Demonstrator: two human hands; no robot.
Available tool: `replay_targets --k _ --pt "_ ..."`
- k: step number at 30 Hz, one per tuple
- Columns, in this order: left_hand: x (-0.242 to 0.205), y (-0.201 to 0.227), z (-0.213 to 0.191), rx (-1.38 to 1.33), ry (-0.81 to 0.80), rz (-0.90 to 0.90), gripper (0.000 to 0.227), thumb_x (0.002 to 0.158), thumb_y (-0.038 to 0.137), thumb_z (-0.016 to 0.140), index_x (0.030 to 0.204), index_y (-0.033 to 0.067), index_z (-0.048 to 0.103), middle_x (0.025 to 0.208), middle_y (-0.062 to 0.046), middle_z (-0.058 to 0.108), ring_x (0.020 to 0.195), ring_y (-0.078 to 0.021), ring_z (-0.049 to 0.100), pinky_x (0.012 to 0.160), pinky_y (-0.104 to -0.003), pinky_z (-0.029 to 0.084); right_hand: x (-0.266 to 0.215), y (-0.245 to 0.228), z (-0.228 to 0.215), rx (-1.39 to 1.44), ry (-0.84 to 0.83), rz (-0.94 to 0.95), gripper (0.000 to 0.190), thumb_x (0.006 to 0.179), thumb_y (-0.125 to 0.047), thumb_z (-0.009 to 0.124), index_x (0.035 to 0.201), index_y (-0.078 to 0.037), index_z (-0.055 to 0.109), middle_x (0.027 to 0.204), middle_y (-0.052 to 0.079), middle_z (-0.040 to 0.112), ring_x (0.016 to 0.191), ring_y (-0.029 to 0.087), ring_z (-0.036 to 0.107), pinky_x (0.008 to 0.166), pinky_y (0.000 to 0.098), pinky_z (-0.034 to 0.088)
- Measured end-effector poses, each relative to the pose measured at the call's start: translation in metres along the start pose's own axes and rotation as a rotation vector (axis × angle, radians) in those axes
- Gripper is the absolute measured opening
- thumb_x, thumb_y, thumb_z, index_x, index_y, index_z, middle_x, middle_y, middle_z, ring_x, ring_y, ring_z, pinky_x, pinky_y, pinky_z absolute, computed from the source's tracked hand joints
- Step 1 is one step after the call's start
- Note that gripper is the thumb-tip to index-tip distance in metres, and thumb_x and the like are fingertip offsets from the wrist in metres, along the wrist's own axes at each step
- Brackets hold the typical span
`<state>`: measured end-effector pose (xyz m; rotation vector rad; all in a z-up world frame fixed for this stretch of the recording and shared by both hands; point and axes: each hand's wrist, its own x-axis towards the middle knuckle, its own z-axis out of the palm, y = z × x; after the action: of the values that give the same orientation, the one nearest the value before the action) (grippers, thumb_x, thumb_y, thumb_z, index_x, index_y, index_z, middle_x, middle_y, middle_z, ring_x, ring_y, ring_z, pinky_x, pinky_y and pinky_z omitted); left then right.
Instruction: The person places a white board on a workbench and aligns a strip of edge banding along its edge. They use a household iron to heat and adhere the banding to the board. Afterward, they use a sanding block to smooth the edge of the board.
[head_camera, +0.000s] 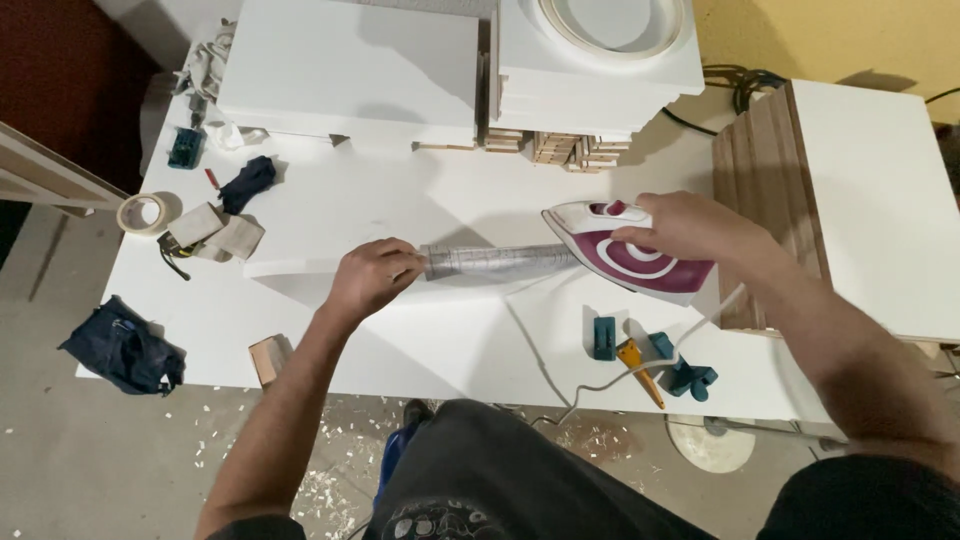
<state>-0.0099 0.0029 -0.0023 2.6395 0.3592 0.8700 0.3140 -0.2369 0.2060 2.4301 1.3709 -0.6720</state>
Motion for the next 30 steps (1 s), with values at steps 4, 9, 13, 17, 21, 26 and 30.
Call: replay_targets --k 4,9,13,17,21,26,30 --pt "0.001 0.001 0.004 0.020 0.016 0.002 0.013 0.091 0.021 0.079 0.079 0.0240 0.075 0.095 0.007 0.074 0.085 -0.0155 0.074 0.076 -0.029 0.057 -0.006 0.000 0.001 0.044 0.003 0.003 0.062 0.098 -0.056 0.050 0.119 0.000 0.064 0.109 0.033 0.072 0.108 0.051 0.069 0.091 0.0538 0.054" --pt "-0.001 -0.001 0.007 0.033 0.007 -0.028 0.011 0.091 0.022 0.079 0.081 0.0237 0.076 0.096 0.006 0.075 0.087 -0.0160 0.074 0.078 -0.030 0.057 0.004 -0.020 0.003 -0.018 -0.016 -0.046 0.063 0.097 -0.060 0.049 0.122 -0.004 0.064 0.108 0.030 0.073 0.107 0.047 0.070 0.091 0.0519 0.056" --pt "-0.002 0.000 0.006 0.016 0.007 -0.041 0.008 0.088 0.019 0.080 0.082 0.0230 0.076 0.096 0.006 0.075 0.088 -0.0166 0.074 0.079 -0.031 0.057 -0.004 -0.056 -0.008 -0.038 -0.017 -0.072 0.063 0.095 -0.062 0.050 0.123 -0.007 0.064 0.106 0.026 0.073 0.106 0.044 0.072 0.089 0.0503 0.057" --pt "0.000 0.001 0.005 -0.010 0.018 -0.008 0.009 0.085 0.017 0.083 0.087 0.0245 0.078 0.095 0.004 0.074 0.087 -0.0186 0.074 0.076 -0.033 0.058 0.003 -0.087 -0.015 -0.041 -0.048 -0.147 0.064 0.097 -0.061 0.048 0.123 -0.003 0.062 0.105 0.028 0.073 0.105 0.046 0.071 0.090 0.0515 0.057" --pt "-0.001 0.000 0.008 -0.032 0.040 0.020 0.010 0.085 0.017 0.083 0.084 0.0240 0.076 0.094 0.006 0.073 0.084 -0.0176 0.073 0.073 -0.031 0.057 0.011 -0.119 -0.017 -0.009 -0.076 -0.164 0.059 0.098 -0.059 0.048 0.115 -0.005 0.063 0.083 0.019 0.076 0.089 0.040 0.076 0.086 0.0470 0.059" --pt "-0.001 -0.003 0.010 -0.055 0.051 0.041 0.012 0.081 0.015 0.084 0.086 0.0225 0.075 0.094 0.004 0.072 0.085 -0.0200 0.073 0.073 -0.034 0.058 0.018 -0.147 -0.016 -0.017 -0.048 -0.211 0.058 0.099 -0.056 0.048 0.117 -0.004 0.063 0.091 0.023 0.075 0.091 0.040 0.076 0.083 0.0499 0.060" --pt "0.000 0.000 0.007 -0.043 0.023 0.027 0.011 0.081 0.014 0.083 0.087 0.0209 0.076 0.094 0.003 0.073 0.084 -0.0208 0.073 0.075 -0.035 0.058 0.011 -0.158 -0.022 -0.005 -0.034 -0.216 0.056 0.101 -0.051 0.048 0.118 0.000 0.064 0.095 0.025 0.074 0.097 0.044 0.074 0.081 0.0504 0.060"
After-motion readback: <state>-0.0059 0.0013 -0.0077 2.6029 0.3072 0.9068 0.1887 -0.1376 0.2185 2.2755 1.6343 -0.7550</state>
